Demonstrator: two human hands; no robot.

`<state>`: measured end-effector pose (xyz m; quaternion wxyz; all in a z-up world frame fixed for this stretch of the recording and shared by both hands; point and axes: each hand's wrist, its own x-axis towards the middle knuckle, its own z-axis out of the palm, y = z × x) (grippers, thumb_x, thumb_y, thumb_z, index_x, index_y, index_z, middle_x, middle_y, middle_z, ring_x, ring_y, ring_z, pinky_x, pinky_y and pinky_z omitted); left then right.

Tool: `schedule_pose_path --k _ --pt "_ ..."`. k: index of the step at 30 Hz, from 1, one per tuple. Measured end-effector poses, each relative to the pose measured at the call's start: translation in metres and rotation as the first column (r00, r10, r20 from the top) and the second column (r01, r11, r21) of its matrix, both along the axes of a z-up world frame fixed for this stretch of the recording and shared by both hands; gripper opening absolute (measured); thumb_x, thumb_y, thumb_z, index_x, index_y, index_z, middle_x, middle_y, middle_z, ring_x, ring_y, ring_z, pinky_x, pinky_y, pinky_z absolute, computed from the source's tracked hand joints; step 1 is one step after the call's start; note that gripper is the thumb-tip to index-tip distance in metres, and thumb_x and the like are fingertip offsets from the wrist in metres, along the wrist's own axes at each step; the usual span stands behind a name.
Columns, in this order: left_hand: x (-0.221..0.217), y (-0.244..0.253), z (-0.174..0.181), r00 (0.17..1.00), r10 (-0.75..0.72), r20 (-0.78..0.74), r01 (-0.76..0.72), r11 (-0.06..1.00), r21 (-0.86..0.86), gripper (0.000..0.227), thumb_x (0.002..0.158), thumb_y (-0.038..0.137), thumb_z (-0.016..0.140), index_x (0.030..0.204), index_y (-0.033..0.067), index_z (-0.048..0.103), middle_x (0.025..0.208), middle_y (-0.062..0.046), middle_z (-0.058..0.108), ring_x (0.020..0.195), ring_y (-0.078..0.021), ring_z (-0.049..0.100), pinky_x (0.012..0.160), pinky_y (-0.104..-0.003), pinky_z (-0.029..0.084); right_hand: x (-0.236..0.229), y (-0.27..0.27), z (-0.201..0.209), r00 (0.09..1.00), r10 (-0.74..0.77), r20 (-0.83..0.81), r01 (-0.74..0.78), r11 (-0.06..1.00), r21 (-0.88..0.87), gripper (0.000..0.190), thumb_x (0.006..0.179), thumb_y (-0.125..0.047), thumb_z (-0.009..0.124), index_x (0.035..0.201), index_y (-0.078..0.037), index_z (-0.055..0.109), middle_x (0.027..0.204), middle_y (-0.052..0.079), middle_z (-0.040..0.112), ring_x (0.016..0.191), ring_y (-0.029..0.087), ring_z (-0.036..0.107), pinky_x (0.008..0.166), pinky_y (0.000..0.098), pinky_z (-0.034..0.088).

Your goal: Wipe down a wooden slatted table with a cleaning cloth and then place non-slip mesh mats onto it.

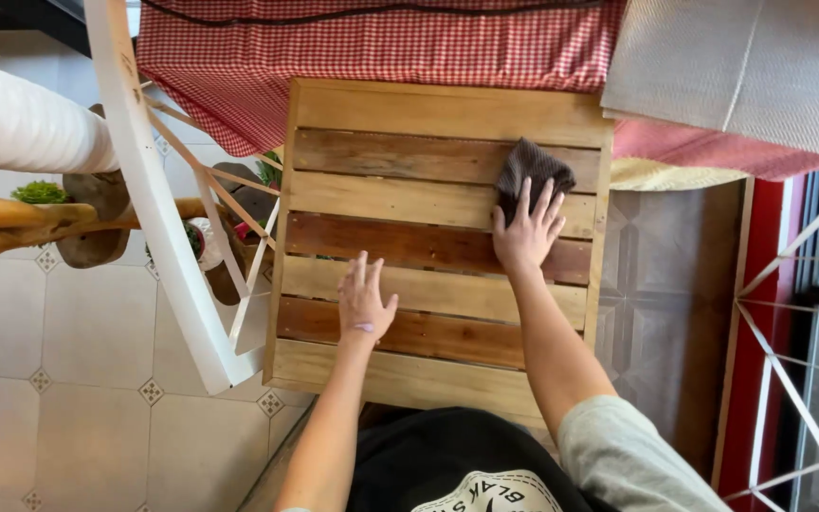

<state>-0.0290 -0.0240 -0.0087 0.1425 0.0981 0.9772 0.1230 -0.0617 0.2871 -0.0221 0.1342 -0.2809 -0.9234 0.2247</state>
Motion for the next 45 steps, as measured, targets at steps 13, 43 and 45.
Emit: schedule_pose_path --k 13,43,45 --pt "-0.015 -0.053 -0.019 0.981 0.106 0.165 -0.074 0.979 -0.187 0.118 0.07 0.064 0.079 0.162 0.0442 0.008 0.173 -0.007 -0.007 0.156 -0.0451 0.002 0.119 -0.071 0.015 0.002 -0.061 -0.07 0.923 0.311 -0.227 -0.315 0.949 0.02 0.049 0.097 -0.005 0.062 0.145 0.001 0.057 0.159 0.026 0.042 0.152 0.049 0.029 0.125 0.055 0.03" --pt "-0.013 -0.082 0.032 0.977 0.169 -0.128 -0.163 0.985 0.055 0.086 0.077 0.045 0.077 0.15 0.0133 0.042 0.159 -0.018 0.031 0.146 -0.042 0.025 0.106 -0.071 0.025 0.068 -0.245 -0.02 0.979 0.199 0.045 -0.197 0.979 -0.05 0.061 0.097 -0.025 0.059 0.151 -0.007 0.041 0.166 0.017 0.028 0.153 0.037 0.028 0.121 0.0505 0.023" --pt "-0.013 -0.099 0.008 0.966 0.155 -0.207 -0.138 0.986 0.097 0.081 0.081 0.041 0.076 0.151 0.015 0.043 0.161 -0.017 0.031 0.147 -0.0408 0.026 0.104 -0.071 0.027 0.063 -0.254 -0.025 0.982 0.18 0.058 -0.179 0.983 -0.036 0.062 0.095 -0.025 0.059 0.152 -0.007 0.04 0.166 0.016 0.026 0.154 0.036 0.026 0.121 0.0514 0.022"
